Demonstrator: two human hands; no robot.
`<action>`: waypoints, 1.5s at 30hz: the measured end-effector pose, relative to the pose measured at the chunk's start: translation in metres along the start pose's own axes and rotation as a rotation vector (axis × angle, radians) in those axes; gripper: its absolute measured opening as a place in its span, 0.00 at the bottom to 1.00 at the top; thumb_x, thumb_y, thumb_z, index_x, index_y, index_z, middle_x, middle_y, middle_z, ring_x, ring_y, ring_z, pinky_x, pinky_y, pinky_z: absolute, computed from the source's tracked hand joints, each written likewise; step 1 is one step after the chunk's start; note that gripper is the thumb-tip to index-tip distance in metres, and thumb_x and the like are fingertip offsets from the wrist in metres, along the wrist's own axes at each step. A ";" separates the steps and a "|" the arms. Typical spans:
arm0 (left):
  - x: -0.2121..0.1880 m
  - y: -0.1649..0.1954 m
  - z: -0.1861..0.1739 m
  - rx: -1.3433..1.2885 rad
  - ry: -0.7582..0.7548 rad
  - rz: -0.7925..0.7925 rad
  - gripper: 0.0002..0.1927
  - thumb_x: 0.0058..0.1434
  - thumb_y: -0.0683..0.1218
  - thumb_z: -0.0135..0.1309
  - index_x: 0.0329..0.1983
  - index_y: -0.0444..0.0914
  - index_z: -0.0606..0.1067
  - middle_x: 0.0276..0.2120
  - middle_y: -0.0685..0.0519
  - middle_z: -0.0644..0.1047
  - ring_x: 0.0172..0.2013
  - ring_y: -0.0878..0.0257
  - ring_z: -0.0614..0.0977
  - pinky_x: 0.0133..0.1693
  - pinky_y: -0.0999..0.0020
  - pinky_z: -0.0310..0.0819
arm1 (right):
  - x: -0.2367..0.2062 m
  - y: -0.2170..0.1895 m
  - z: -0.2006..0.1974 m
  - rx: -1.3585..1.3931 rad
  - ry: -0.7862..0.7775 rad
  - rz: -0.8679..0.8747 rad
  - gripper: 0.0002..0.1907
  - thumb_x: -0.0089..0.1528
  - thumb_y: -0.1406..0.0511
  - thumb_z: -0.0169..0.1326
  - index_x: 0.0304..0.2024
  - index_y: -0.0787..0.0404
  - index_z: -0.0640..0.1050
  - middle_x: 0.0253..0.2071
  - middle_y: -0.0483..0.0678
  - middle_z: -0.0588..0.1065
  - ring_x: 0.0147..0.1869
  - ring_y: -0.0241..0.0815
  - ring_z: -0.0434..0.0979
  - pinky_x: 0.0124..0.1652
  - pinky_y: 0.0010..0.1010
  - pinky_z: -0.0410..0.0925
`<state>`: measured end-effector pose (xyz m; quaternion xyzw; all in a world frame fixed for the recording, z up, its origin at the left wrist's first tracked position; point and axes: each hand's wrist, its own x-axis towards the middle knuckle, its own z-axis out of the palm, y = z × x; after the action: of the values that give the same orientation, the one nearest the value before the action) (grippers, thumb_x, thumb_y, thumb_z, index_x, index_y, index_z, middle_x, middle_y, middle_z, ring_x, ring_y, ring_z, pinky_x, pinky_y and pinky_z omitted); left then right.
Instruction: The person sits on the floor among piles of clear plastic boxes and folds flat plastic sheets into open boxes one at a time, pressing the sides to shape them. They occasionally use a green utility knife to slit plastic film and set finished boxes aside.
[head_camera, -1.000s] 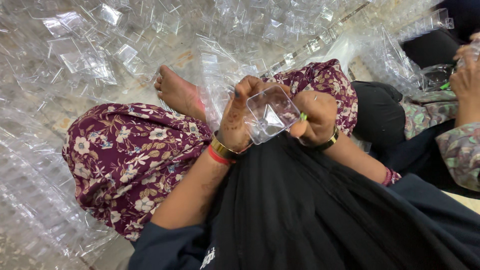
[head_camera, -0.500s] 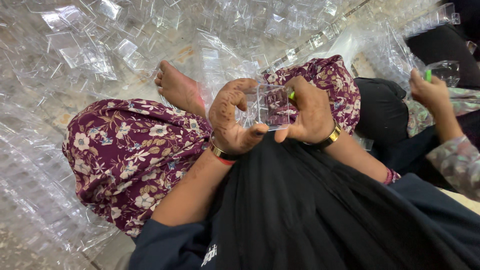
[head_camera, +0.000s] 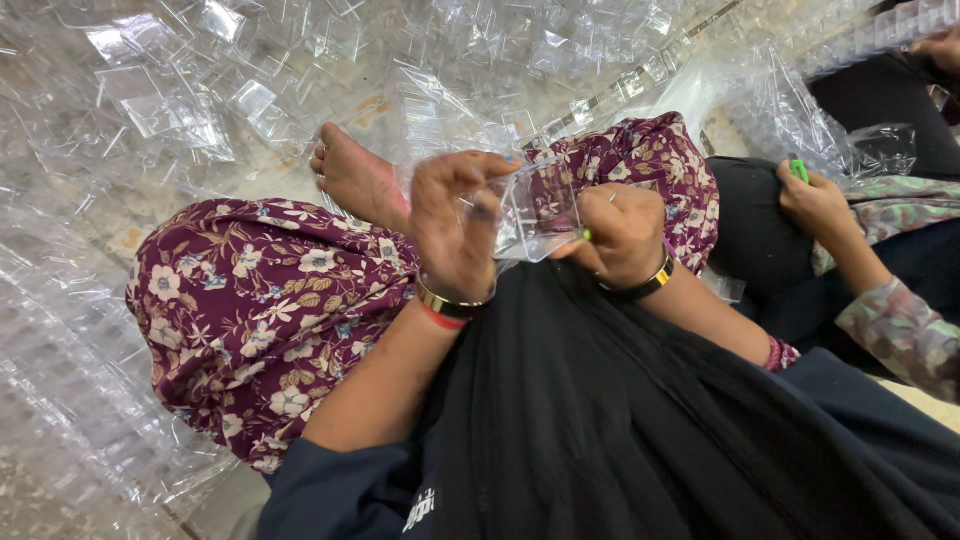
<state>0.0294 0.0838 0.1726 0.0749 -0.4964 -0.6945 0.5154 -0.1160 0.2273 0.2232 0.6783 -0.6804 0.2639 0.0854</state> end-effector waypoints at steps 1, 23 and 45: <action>0.003 -0.002 0.001 -0.196 0.047 -0.155 0.27 0.69 0.59 0.61 0.52 0.35 0.66 0.44 0.42 0.77 0.46 0.57 0.80 0.52 0.63 0.78 | 0.000 0.002 -0.001 0.033 0.009 0.004 0.27 0.64 0.45 0.58 0.28 0.60 0.72 0.24 0.49 0.68 0.28 0.51 0.73 0.30 0.41 0.63; -0.001 0.011 -0.003 -0.020 -0.197 -0.137 0.35 0.74 0.66 0.50 0.56 0.28 0.74 0.48 0.45 0.80 0.50 0.59 0.81 0.56 0.65 0.75 | 0.009 0.010 -0.012 0.054 -0.119 0.108 0.47 0.54 0.27 0.50 0.45 0.63 0.72 0.32 0.52 0.70 0.34 0.55 0.74 0.35 0.40 0.65; 0.001 0.009 -0.002 -0.199 -0.215 -0.287 0.31 0.70 0.64 0.54 0.57 0.31 0.72 0.47 0.47 0.80 0.41 0.67 0.78 0.46 0.73 0.73 | 0.007 0.014 -0.016 0.197 -0.085 0.272 0.44 0.54 0.28 0.52 0.42 0.62 0.72 0.28 0.46 0.67 0.28 0.40 0.68 0.31 0.32 0.63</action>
<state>0.0356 0.0821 0.1794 0.0192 -0.4616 -0.8105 0.3601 -0.1338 0.2276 0.2369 0.5955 -0.7399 0.3094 -0.0469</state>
